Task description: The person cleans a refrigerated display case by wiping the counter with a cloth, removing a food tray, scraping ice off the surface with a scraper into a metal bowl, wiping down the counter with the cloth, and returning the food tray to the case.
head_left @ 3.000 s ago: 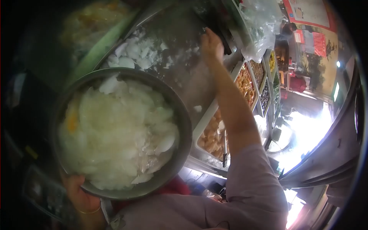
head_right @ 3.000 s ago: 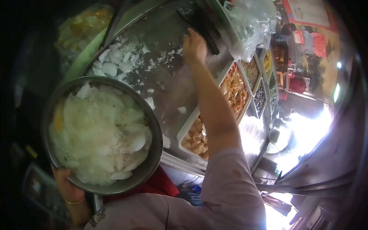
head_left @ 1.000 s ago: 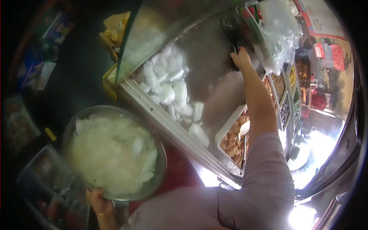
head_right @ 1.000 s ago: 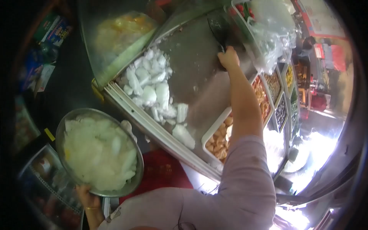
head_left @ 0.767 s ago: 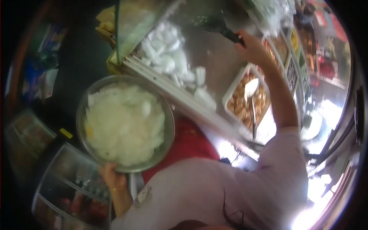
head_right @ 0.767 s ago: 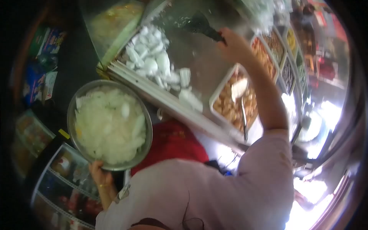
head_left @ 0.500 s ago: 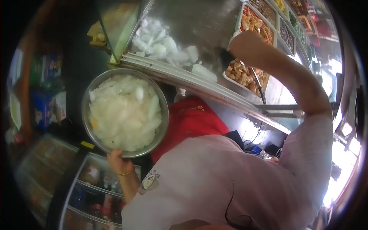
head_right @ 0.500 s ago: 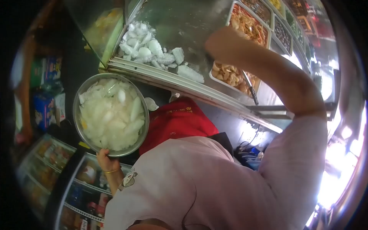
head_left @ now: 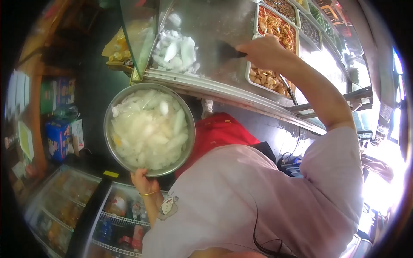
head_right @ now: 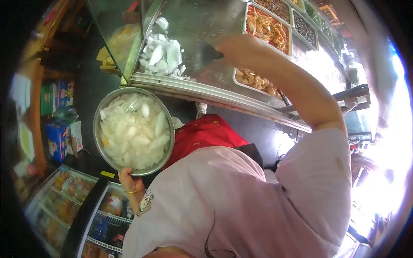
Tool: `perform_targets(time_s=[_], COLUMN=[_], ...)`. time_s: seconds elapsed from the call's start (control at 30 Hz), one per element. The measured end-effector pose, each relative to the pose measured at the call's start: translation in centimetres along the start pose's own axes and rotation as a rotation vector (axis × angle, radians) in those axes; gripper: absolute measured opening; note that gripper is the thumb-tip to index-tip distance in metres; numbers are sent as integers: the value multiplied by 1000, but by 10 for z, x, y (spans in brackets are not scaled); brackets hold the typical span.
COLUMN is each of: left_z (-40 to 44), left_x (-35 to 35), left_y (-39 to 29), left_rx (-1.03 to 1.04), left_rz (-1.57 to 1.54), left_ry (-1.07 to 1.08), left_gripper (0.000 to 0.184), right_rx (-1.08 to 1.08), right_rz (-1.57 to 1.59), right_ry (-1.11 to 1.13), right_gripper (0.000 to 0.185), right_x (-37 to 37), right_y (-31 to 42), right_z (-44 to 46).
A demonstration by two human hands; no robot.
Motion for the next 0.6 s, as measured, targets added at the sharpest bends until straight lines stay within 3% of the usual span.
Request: perform_targets(time_s=[0.1,0.2,0.33,0.6], left_z=[3,5,9,-16], left_x=[2,13,22,61], left_y=[-2,-7,-6,13], left_rx=[-1,1,27,40], left_rz=[17,31,84,28], left_ry=[-8,35,14,-28], left_gripper=[63,63,63,62], right_rx=[64,-25,26,51], right_rz=[-185,-184,-75,58], right_ry=[181,293,366,189], right_gripper=[37,40,40,36], right_x=[8,42,52,93], right_y=[-14,-38,-50,-79], right_z=[-30,-29,-28,-54])
Point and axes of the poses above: each hand's wrist, its own z-axis towards the middle knuckle, its own x-axis out of the palm, y = z × x, the point moved 1 cm from there along z, towards the middle knuckle, and after that the axes turned 5 degrees about z, right-handed, at the moved point
